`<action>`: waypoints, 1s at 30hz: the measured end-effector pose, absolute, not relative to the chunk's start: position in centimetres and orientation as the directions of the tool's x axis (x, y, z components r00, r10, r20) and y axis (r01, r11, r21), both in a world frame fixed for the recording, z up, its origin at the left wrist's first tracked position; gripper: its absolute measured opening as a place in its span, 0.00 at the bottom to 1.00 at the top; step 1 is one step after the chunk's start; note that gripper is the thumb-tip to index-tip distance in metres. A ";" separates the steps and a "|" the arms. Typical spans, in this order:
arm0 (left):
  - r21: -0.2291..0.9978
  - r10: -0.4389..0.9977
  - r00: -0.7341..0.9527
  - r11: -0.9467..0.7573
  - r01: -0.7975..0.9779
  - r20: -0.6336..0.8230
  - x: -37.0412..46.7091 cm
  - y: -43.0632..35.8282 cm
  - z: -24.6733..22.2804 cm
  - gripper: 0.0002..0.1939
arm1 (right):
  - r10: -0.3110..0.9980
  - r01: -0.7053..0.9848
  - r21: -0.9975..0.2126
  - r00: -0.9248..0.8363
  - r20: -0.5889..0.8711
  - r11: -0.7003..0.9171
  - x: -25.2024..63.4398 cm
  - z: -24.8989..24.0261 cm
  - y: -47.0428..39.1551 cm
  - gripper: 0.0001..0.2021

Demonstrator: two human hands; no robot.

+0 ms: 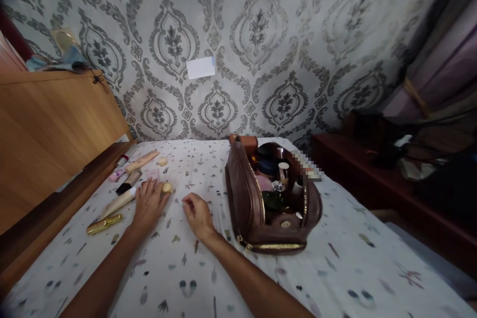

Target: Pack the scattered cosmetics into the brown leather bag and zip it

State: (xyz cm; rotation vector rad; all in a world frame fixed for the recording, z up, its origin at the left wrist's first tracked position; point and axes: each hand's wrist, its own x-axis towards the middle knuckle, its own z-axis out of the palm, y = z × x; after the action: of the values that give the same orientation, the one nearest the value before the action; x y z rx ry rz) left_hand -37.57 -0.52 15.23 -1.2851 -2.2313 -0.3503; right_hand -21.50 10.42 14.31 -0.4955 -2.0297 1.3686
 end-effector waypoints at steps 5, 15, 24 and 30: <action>0.068 0.747 -0.357 0.388 0.919 0.561 -37.4 -0.5 16.1 0.13 | 0.624 -0.039 -0.910 -0.716 0.314 0.414 -21.6 14.1 10.6 0.06; 0.273 0.758 -0.321 0.194 0.942 0.568 -35.5 0.2 16.6 0.09 | 0.609 -0.043 -0.910 -0.729 0.311 0.412 -21.8 13.6 10.7 0.18; 0.401 0.818 -0.320 0.120 0.908 0.479 -33.9 0.2 16.8 0.13 | 0.546 -0.145 -0.939 -0.781 0.303 0.313 -21.0 15.5 10.3 0.18; 0.306 0.822 -0.281 0.138 0.942 0.496 -33.7 0.4 16.6 0.14 | 0.576 -0.190 -0.953 -0.762 0.295 0.238 -21.3 15.4 10.5 0.18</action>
State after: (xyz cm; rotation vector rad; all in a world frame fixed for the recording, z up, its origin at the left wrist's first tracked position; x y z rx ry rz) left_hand -33.70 0.38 16.57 -1.7403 -2.2021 -0.8484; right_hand -21.29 10.45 15.37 -0.3531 -1.8939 1.5859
